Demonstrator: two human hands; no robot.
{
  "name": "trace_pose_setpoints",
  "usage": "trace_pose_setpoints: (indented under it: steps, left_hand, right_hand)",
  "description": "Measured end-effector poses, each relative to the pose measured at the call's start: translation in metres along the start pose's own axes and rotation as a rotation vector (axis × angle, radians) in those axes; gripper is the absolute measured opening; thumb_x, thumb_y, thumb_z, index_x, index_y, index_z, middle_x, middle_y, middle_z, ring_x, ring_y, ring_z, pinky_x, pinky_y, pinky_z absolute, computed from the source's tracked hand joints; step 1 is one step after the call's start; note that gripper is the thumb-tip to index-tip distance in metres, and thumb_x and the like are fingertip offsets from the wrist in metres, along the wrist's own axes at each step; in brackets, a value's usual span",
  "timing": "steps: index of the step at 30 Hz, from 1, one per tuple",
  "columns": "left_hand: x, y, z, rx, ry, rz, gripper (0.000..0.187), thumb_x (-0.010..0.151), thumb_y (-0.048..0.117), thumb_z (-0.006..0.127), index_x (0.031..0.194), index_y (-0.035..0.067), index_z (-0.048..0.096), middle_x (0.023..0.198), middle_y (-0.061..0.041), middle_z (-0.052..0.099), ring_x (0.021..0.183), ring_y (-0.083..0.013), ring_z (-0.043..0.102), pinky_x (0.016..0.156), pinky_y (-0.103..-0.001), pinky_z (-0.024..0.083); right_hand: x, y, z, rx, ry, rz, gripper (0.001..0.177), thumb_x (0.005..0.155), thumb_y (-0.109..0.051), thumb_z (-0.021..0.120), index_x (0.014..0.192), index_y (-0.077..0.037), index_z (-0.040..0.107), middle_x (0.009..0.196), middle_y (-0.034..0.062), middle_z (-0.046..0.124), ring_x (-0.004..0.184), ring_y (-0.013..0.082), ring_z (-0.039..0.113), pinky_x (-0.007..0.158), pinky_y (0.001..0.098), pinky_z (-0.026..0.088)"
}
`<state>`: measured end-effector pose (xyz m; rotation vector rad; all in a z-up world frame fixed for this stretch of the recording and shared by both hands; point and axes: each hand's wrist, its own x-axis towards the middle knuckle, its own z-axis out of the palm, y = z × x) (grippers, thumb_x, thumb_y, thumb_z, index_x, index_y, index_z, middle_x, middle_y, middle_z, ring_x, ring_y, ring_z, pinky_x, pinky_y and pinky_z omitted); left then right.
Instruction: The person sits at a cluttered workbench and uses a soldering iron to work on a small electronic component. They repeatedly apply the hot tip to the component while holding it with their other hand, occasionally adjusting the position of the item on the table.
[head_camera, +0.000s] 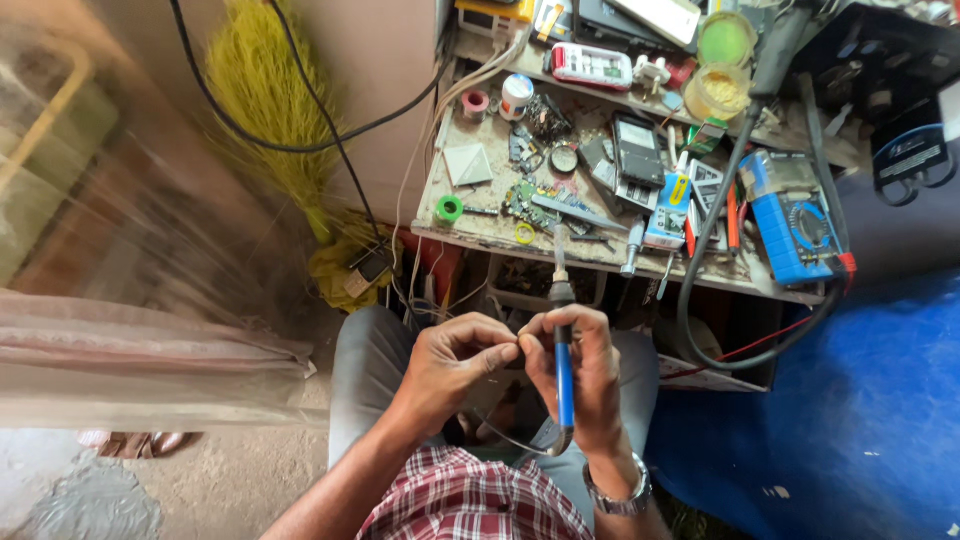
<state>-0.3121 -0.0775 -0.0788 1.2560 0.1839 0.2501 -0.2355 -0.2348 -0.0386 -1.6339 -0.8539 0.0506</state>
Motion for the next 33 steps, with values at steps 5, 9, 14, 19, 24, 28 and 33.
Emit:
trace_pose_setpoints:
  steps: [5, 9, 14, 19, 24, 28, 33]
  left_hand:
    - [-0.003, -0.004, 0.000, -0.229, -0.008, -0.157, 0.010, 0.088, 0.009, 0.080, 0.094, 0.002, 0.075, 0.085, 0.001, 0.071, 0.076, -0.0044, 0.061, 0.067, -0.022, 0.049]
    - [-0.005, -0.004, 0.002, -0.336, -0.035, -0.181, 0.015, 0.088, 0.012, 0.079, 0.097, 0.002, 0.073, 0.086, 0.002, 0.072, 0.076, -0.0043, 0.062, 0.068, -0.021, 0.050]
    - [-0.011, -0.005, 0.005, -0.347, -0.028, -0.175, 0.017, 0.091, 0.015, 0.079, 0.099, 0.002, 0.072, 0.084, 0.001, 0.069, 0.073, -0.0054, 0.056, 0.064, -0.023, 0.045]
    - [-0.016, 0.000, 0.005, -0.134, -0.020, -0.001, 0.017, 0.098, 0.020, 0.070, 0.099, 0.002, 0.069, 0.095, 0.002, 0.067, 0.087, -0.0056, 0.060, 0.079, -0.023, 0.050]
    - [-0.016, 0.000, 0.008, -0.074, -0.034, 0.050, 0.021, 0.103, 0.022, 0.063, 0.099, 0.002, 0.067, 0.096, 0.001, 0.064, 0.087, -0.0060, 0.058, 0.077, -0.023, 0.050]
    - [-0.017, -0.004, 0.009, -0.140, -0.026, -0.105, 0.021, 0.104, 0.024, 0.060, 0.101, 0.004, 0.066, 0.088, 0.000, 0.064, 0.075, -0.0065, 0.052, 0.066, -0.024, 0.043]
    - [-0.015, -0.012, 0.010, -0.315, -0.076, -0.155, 0.023, 0.105, 0.025, 0.057, 0.100, 0.004, 0.066, 0.086, -0.001, 0.066, 0.077, -0.0061, 0.057, 0.069, -0.022, 0.046]
  right_hand:
    - [-0.006, 0.005, -0.001, 0.155, 0.009, 0.092, 0.036, 0.098, 0.001, 0.068, 0.126, -0.006, 0.047, 0.099, 0.0074, 0.070, 0.071, 0.0012, 0.057, 0.061, 0.0156, 0.046]
    - [-0.006, 0.011, 0.001, 0.266, 0.005, 0.083, 0.039, 0.098, 0.002, 0.069, 0.129, -0.006, 0.046, 0.103, 0.0091, 0.067, 0.078, 0.0025, 0.058, 0.065, 0.0156, 0.046]
    - [-0.009, 0.011, 0.002, 0.352, -0.029, 0.054, 0.039, 0.100, 0.003, 0.067, 0.131, -0.007, 0.045, 0.102, 0.0093, 0.066, 0.090, 0.0078, 0.064, 0.075, 0.0198, 0.053]
    - [-0.011, 0.012, 0.003, 0.343, -0.021, 0.081, 0.041, 0.099, 0.003, 0.068, 0.132, -0.007, 0.045, 0.102, 0.0101, 0.067, 0.082, 0.0054, 0.060, 0.069, 0.0174, 0.048]
    - [-0.012, 0.011, 0.003, 0.325, -0.013, 0.069, 0.041, 0.099, 0.003, 0.067, 0.132, -0.007, 0.044, 0.101, 0.0100, 0.066, 0.081, 0.0053, 0.060, 0.066, 0.0170, 0.048]
    - [-0.011, 0.009, 0.004, 0.315, -0.006, 0.063, 0.041, 0.099, 0.004, 0.066, 0.132, -0.007, 0.044, 0.101, 0.0103, 0.066, 0.082, 0.0066, 0.062, 0.066, 0.0173, 0.048]
    - [-0.010, 0.005, 0.004, 0.349, -0.017, 0.051, 0.040, 0.100, 0.004, 0.065, 0.131, -0.007, 0.043, 0.100, 0.0099, 0.065, 0.086, 0.0097, 0.066, 0.070, 0.0204, 0.054]
